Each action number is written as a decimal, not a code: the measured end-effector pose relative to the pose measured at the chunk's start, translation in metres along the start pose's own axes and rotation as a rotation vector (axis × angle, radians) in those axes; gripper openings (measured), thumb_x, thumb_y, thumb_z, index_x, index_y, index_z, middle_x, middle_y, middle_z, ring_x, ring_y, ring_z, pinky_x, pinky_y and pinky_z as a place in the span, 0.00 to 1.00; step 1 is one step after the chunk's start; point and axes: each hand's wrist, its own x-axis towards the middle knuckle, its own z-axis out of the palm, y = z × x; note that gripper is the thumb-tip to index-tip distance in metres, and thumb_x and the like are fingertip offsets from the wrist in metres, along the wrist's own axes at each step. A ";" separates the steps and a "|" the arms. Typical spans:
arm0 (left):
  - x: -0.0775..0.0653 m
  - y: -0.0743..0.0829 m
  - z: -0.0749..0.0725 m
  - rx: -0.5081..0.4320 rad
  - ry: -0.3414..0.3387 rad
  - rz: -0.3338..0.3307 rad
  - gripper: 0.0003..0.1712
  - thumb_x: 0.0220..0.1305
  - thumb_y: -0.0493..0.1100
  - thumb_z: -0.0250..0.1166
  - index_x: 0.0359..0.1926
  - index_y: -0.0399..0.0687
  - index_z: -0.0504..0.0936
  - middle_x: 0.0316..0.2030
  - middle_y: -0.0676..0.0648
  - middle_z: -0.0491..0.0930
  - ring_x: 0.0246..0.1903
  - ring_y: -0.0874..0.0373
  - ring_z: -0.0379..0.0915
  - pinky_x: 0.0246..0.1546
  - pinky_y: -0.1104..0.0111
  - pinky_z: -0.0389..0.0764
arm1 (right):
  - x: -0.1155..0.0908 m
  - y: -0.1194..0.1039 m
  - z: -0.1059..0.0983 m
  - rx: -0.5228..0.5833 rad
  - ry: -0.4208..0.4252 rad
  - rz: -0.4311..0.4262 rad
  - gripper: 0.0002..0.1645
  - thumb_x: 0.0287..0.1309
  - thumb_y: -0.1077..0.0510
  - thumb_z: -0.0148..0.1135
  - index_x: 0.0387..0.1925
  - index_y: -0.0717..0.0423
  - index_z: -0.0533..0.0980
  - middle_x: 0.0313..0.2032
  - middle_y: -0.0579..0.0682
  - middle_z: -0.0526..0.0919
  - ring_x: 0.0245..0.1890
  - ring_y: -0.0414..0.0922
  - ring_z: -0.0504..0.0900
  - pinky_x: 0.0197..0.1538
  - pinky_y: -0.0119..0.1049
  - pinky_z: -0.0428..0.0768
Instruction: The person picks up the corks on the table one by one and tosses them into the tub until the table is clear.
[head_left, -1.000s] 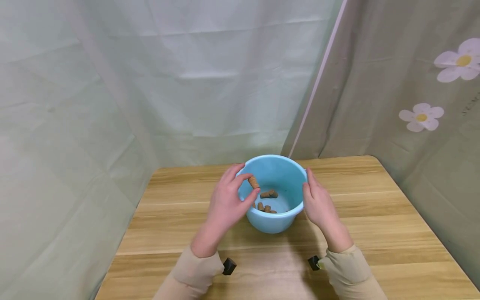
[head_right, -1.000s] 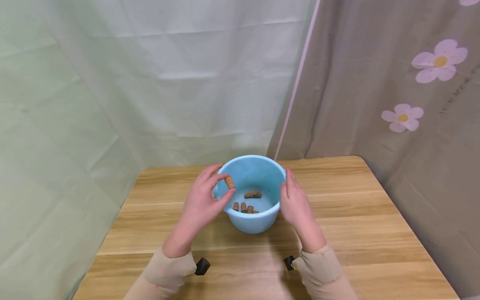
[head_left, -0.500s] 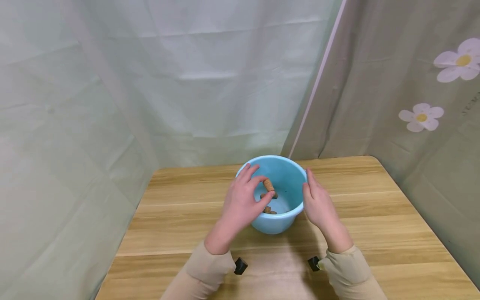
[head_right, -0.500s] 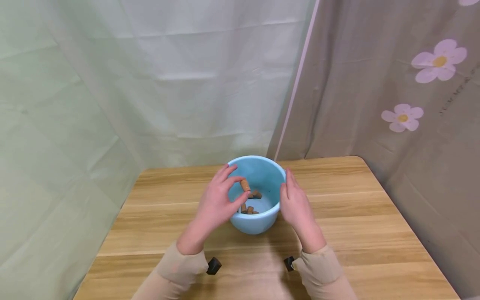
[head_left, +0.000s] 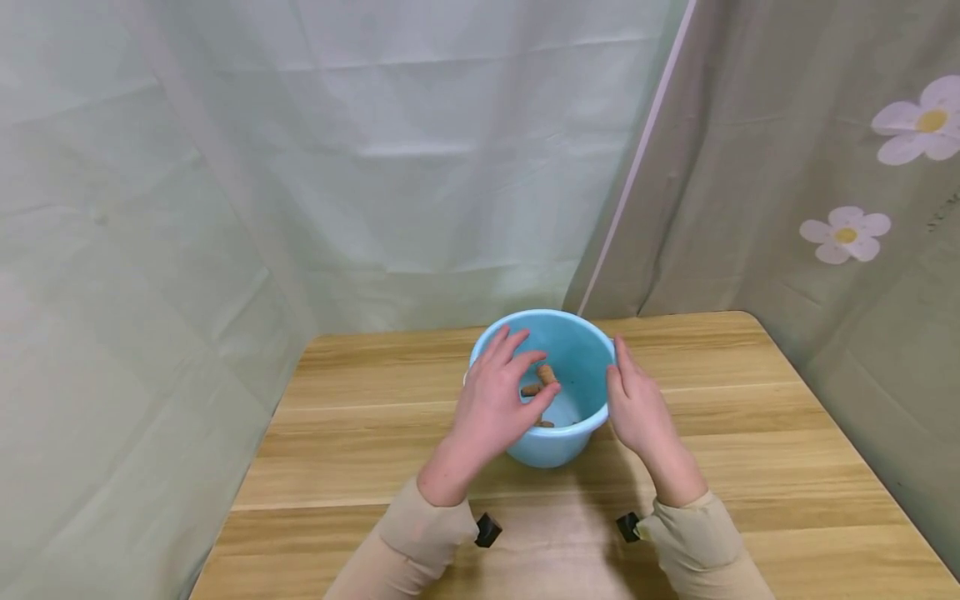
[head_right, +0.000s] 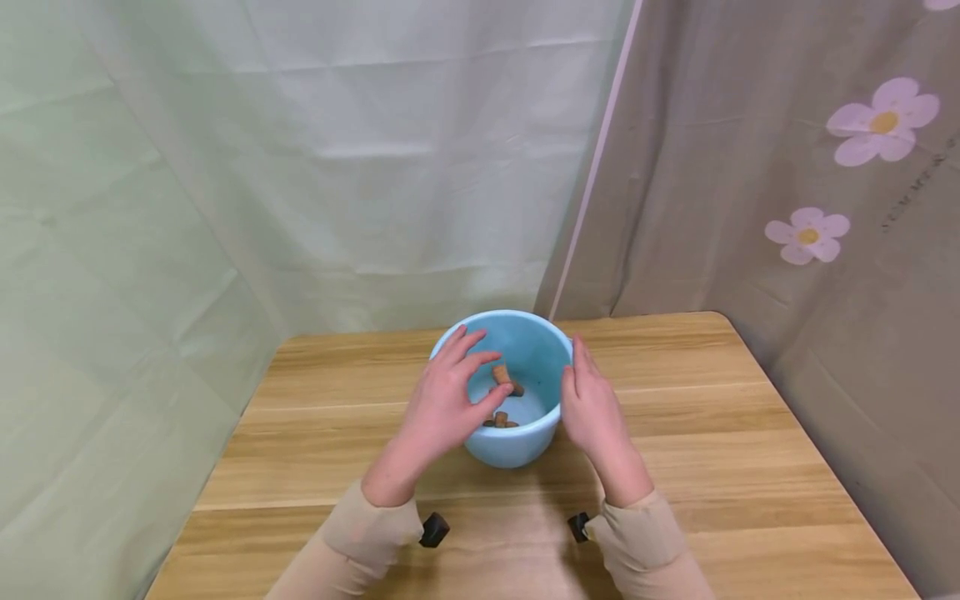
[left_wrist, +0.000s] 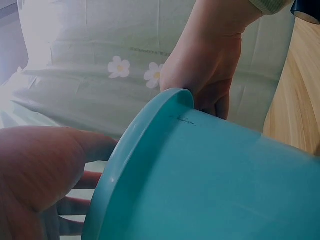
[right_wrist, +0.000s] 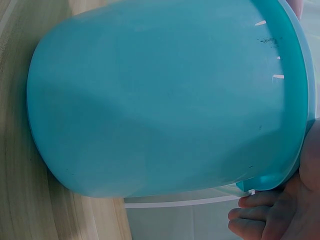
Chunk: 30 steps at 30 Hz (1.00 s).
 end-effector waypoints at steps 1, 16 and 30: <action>0.000 0.000 0.000 -0.001 0.003 0.001 0.22 0.65 0.52 0.78 0.54 0.44 0.90 0.67 0.38 0.79 0.74 0.35 0.66 0.73 0.42 0.70 | 0.000 0.000 0.000 -0.002 0.000 -0.002 0.36 0.86 0.52 0.36 0.84 0.66 0.48 0.82 0.65 0.54 0.80 0.64 0.57 0.79 0.63 0.58; -0.005 -0.005 -0.003 -0.055 0.053 0.010 0.22 0.64 0.49 0.79 0.53 0.41 0.90 0.65 0.37 0.80 0.74 0.34 0.66 0.75 0.41 0.67 | 0.000 -0.003 0.002 0.008 -0.002 -0.013 0.36 0.86 0.52 0.36 0.85 0.65 0.48 0.82 0.65 0.55 0.80 0.64 0.58 0.79 0.63 0.58; -0.022 -0.029 -0.026 -0.148 0.130 -0.007 0.34 0.77 0.55 0.60 0.75 0.41 0.73 0.85 0.45 0.50 0.84 0.44 0.39 0.78 0.34 0.53 | -0.003 0.000 -0.020 -0.094 0.004 -0.062 0.40 0.85 0.44 0.43 0.85 0.60 0.52 0.82 0.65 0.56 0.79 0.66 0.59 0.77 0.68 0.61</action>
